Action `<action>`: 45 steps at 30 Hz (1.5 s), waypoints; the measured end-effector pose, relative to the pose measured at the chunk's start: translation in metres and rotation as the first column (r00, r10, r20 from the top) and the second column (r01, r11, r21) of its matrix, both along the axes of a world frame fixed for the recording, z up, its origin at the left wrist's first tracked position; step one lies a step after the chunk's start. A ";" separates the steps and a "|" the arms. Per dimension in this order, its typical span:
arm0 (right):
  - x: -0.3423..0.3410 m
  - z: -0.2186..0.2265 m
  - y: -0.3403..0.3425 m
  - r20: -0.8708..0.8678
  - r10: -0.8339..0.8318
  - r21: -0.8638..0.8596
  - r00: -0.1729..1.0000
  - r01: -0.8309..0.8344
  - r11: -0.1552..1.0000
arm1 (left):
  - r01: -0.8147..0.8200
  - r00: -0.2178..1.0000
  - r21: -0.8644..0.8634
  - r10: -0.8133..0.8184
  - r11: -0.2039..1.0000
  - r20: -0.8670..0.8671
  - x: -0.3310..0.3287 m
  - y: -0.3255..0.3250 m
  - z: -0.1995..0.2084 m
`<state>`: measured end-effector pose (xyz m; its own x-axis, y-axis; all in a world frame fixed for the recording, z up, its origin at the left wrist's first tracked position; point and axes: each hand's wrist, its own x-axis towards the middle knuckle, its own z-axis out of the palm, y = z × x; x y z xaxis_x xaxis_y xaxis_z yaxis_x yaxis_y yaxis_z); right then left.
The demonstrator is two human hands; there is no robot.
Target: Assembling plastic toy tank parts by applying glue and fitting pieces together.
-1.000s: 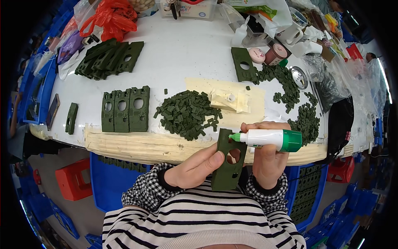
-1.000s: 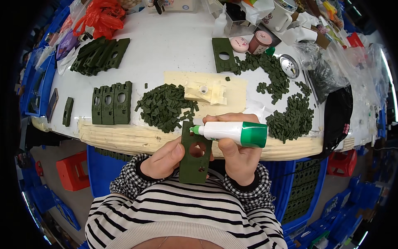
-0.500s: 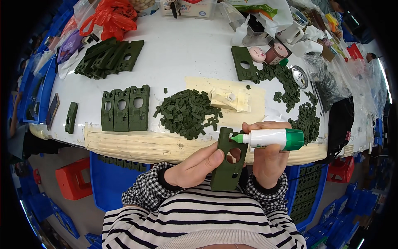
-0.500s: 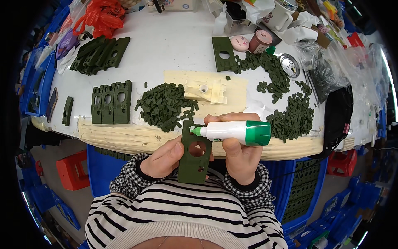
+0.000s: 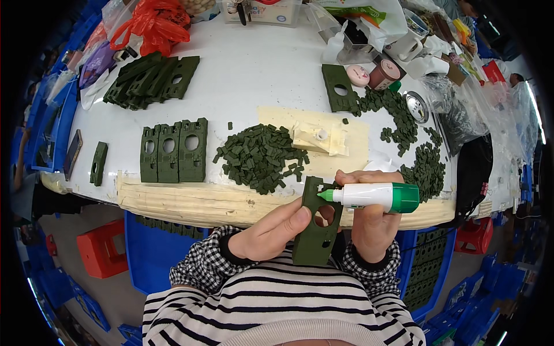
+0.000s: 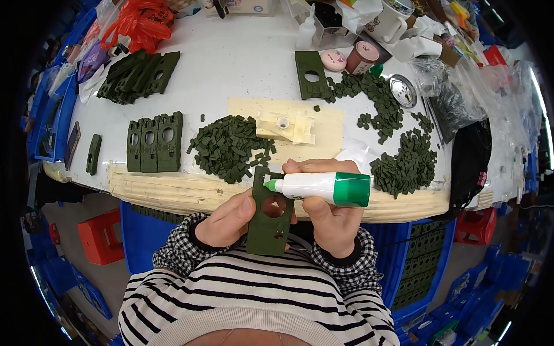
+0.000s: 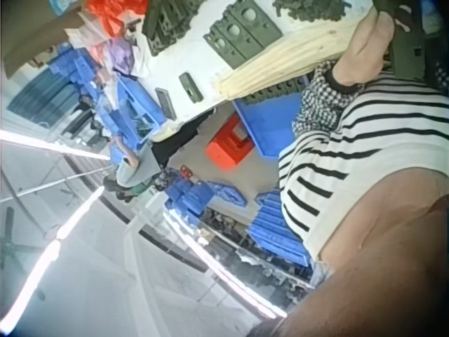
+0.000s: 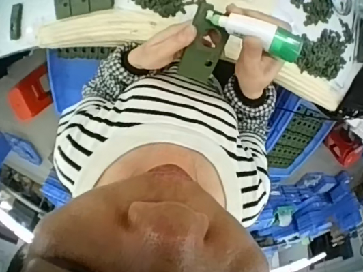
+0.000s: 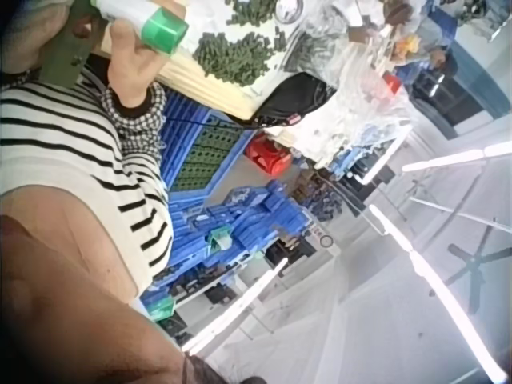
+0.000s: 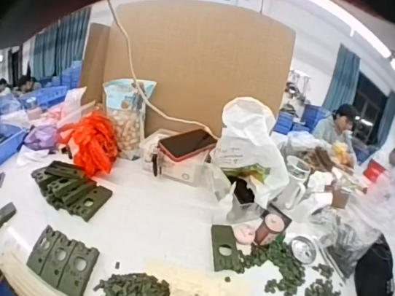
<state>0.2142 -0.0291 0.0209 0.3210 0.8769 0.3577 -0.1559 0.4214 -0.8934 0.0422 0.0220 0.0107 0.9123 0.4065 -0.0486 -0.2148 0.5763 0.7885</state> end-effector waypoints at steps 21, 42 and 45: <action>-0.002 0.005 0.003 -0.092 -0.048 -0.023 0.995 0.046 0.999 | -0.037 0.999 -0.025 0.037 0.999 -0.005 -0.002 0.000 0.000; 0.005 0.004 0.001 -0.048 -0.070 0.036 0.996 0.071 0.997 | -0.033 0.991 0.024 0.036 0.999 -0.131 -0.001 0.002 0.007; 0.004 0.005 0.002 -0.048 -0.068 0.043 0.997 0.070 0.997 | -0.011 0.991 0.031 0.015 0.999 -0.134 -0.003 0.003 0.006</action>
<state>0.2180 -0.0275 0.0255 0.3974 0.8357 0.3790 -0.1664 0.4717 -0.8659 0.0388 0.0246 0.0168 0.8932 0.4212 -0.1573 -0.1133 0.5494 0.8279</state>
